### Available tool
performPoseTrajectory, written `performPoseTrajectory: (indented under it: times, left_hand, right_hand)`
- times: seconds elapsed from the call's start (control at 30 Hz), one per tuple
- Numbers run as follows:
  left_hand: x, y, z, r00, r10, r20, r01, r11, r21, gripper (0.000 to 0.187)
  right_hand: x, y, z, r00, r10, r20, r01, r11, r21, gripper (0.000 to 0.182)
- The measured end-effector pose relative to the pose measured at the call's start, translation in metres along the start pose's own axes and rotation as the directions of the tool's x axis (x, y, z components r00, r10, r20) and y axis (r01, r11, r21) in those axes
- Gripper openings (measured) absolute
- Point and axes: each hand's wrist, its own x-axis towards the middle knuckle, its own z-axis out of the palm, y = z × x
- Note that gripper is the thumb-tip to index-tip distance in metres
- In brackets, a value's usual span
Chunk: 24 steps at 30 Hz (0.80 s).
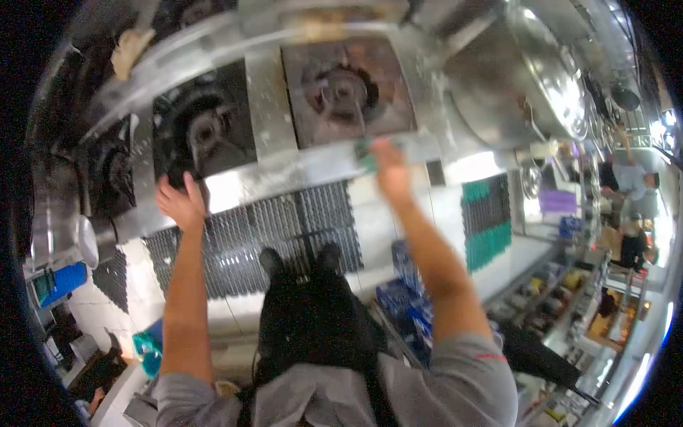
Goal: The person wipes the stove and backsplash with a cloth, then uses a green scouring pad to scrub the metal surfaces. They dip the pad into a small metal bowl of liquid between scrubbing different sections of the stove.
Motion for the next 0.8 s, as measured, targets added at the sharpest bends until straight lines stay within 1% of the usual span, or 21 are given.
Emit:
performPoseTrajectory:
  times: [0.03, 0.07, 0.1, 0.13, 0.2, 0.23, 0.27, 0.3, 0.33, 0.37, 0.4, 0.47, 0.5, 0.53, 0.57, 0.6, 0.63, 0.67, 0.73, 0.77, 0.8]
  left_hand:
    - [0.001, -0.001, 0.000, 0.999, -0.015, 0.028, 0.015, 1.000, -0.003, 0.064]
    - [0.001, -0.001, -0.002, 0.998, -0.036, 0.050, 0.037, 0.999, -0.008, 0.063]
    - [-0.002, -0.001, -0.004, 0.999, -0.026, 0.037, 0.027, 1.000, -0.013, 0.063]
    - [-0.002, -0.002, -0.003, 0.998, -0.029, 0.049, 0.030, 1.000, -0.009, 0.063]
    - [0.001, -0.005, -0.001, 0.996, -0.030, 0.084, 0.030, 1.000, 0.002, 0.063]
    - [0.001, -0.002, -0.001, 0.996, -0.024, 0.085, 0.024, 1.000, -0.004, 0.063]
    - [0.001, -0.002, -0.002, 0.996, -0.024, 0.085, 0.024, 1.000, 0.003, 0.063]
    - [0.001, -0.003, -0.002, 0.996, -0.028, 0.083, 0.027, 1.000, 0.015, 0.063]
    - [0.002, -0.003, -0.001, 0.996, -0.034, 0.087, 0.033, 0.999, 0.018, 0.063]
    - [0.001, -0.001, -0.001, 0.996, -0.027, 0.081, 0.025, 1.000, 0.016, 0.063]
    - [0.001, 0.000, -0.002, 0.997, -0.018, 0.072, 0.017, 1.000, 0.013, 0.063]
    - [0.002, 0.003, -0.003, 0.997, -0.025, 0.077, 0.025, 1.000, -0.001, 0.063]
    - [0.003, 0.002, -0.005, 0.996, -0.022, 0.085, 0.023, 1.000, -0.014, 0.063]
    - [0.005, 0.002, -0.004, 0.997, -0.020, 0.079, 0.022, 1.000, -0.015, 0.063]
    - [0.005, 0.001, -0.002, 0.997, -0.027, 0.074, 0.028, 0.999, -0.017, 0.063]
    - [0.001, -0.001, -0.002, 0.996, -0.026, 0.081, 0.027, 0.999, -0.017, 0.062]
    - [-0.003, -0.002, -0.003, 0.996, -0.021, 0.086, 0.023, 1.000, -0.018, 0.062]
    - [-0.003, -0.004, -0.003, 0.995, -0.023, 0.096, 0.025, 1.000, -0.018, 0.062]
    - [0.002, -0.004, -0.002, 0.993, -0.006, 0.118, 0.007, 1.000, -0.009, 0.062]
    - [0.002, -0.005, -0.001, 0.991, 0.006, 0.133, -0.004, 1.000, -0.014, 0.062]
    - [0.000, -0.005, 0.001, 0.993, 0.012, 0.114, -0.012, 1.000, -0.004, 0.062]
  right_hand:
    - [0.014, -0.054, 0.016, 0.999, 0.030, 0.025, -0.033, 0.992, 0.122, 0.044]
    - [0.031, -0.104, 0.024, 0.996, 0.015, 0.090, -0.042, 0.953, 0.301, 0.041]
    - [0.040, -0.144, 0.032, 0.986, -0.007, 0.167, -0.064, 0.906, 0.418, 0.045]
    - [0.050, -0.150, 0.029, 0.989, -0.008, 0.149, -0.056, 0.907, 0.418, 0.045]
    - [0.055, -0.156, 0.024, 0.953, -0.265, 0.144, 0.170, 0.866, 0.470, 0.057]
    - [0.043, -0.123, 0.024, 0.967, -0.207, 0.148, 0.143, 0.924, 0.354, 0.056]
    - [0.026, -0.073, 0.015, 0.977, -0.150, 0.151, 0.112, 0.966, 0.233, 0.055]
    - [0.020, -0.026, -0.008, 0.987, -0.054, 0.153, 0.020, 0.977, 0.212, 0.052]
    - [0.004, 0.018, -0.024, 0.981, 0.128, 0.149, -0.147, 0.981, 0.125, 0.051]
    - [-0.001, 0.049, -0.052, 0.897, 0.368, 0.243, -0.397, 0.914, 0.083, 0.050]
    - [-0.005, 0.049, -0.050, 0.895, 0.368, 0.251, -0.399, 0.913, 0.082, 0.050]
    - [-0.007, 0.049, -0.044, 0.968, 0.247, 0.038, -0.244, 0.968, -0.066, 0.046]
    - [-0.004, 0.016, -0.027, 0.988, 0.155, 0.009, -0.155, 0.987, -0.045, 0.044]
    - [-0.002, -0.010, 0.006, 0.997, 0.069, -0.017, -0.066, 0.991, 0.116, 0.046]
    - [0.017, -0.066, 0.011, 1.000, 0.025, -0.004, -0.024, 0.979, 0.202, 0.048]
    - [0.034, -0.119, 0.004, 0.998, -0.038, 0.059, 0.012, 0.920, 0.391, 0.048]
    - [0.036, -0.152, 0.020, 0.992, -0.033, 0.121, -0.024, 0.895, 0.446, 0.051]
    - [0.041, -0.157, 0.022, 0.993, -0.030, 0.116, -0.025, 0.896, 0.444, 0.051]
    - [0.048, -0.154, 0.023, 0.962, -0.242, 0.124, 0.158, 0.870, 0.468, 0.055]
    - [0.040, -0.124, 0.010, 0.957, -0.186, 0.222, 0.088, 0.918, 0.386, 0.054]
    - [0.027, -0.077, 0.009, 0.978, -0.131, 0.163, 0.075, 0.947, 0.312, 0.048]
